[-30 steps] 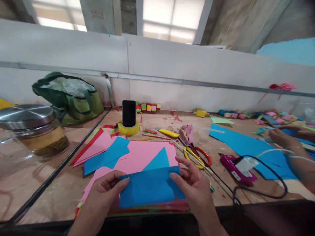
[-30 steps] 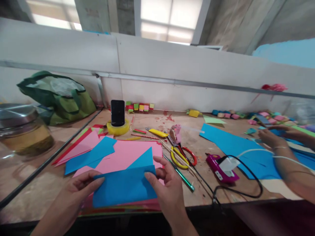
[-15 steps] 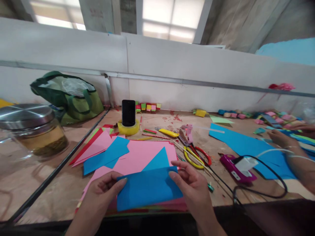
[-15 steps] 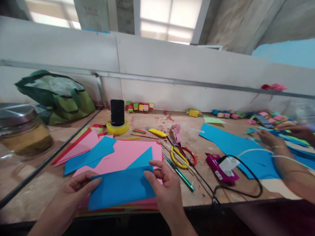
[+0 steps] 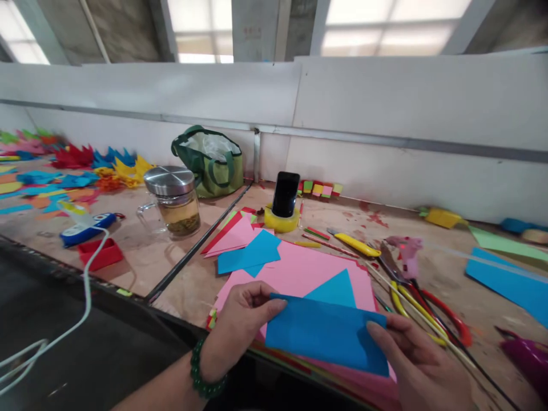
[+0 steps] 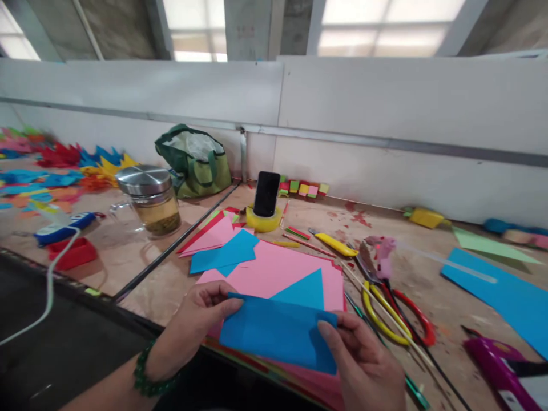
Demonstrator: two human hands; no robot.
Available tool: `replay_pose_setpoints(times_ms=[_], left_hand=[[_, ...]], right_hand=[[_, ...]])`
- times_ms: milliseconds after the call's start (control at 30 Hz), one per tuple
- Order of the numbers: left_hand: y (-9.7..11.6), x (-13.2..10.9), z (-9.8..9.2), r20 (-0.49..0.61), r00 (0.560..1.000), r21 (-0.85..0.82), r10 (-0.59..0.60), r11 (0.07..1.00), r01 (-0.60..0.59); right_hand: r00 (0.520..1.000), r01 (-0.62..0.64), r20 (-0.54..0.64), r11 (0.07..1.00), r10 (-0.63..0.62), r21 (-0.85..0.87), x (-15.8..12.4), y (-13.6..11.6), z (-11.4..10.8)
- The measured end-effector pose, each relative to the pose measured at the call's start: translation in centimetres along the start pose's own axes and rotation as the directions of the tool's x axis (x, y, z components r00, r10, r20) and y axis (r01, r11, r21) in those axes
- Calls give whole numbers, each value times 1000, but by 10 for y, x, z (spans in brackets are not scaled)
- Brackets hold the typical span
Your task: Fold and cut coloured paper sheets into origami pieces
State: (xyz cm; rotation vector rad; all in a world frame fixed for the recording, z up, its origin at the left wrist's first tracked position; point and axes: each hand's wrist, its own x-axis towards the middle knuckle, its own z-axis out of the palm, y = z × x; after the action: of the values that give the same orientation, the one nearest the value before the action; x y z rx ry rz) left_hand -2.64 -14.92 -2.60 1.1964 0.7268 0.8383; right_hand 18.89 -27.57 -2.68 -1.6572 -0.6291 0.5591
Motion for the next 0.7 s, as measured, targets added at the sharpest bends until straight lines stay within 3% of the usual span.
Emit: replay_pose_setpoints(times_ms=[167, 300, 400, 533, 633, 700], left_hand=[[5, -1, -3, 34, 999, 88, 28, 996, -31], [16, 2, -7, 78, 990, 370, 114, 919, -135], [24, 8, -8, 135, 978, 625, 160, 752, -210], [22, 20, -6, 167, 981, 867, 93, 460, -191], [15, 27, -7, 212, 976, 945, 52, 245, -218], [12, 30, -8, 262, 965, 948, 25, 181, -262]], right_hand=[[997, 75, 7, 995, -75, -68, 1, 2, 1], [978, 201, 92, 958, -186, -203, 4, -6, 7], [956, 285, 171, 892, -238, -352, 9, -12, 13], [938, 325, 274, 806, -211, -495, 17, -13, 22], [940, 311, 303, 762, -158, -568, 21, -8, 27], [937, 317, 316, 736, -147, -598, 22, -4, 28]])
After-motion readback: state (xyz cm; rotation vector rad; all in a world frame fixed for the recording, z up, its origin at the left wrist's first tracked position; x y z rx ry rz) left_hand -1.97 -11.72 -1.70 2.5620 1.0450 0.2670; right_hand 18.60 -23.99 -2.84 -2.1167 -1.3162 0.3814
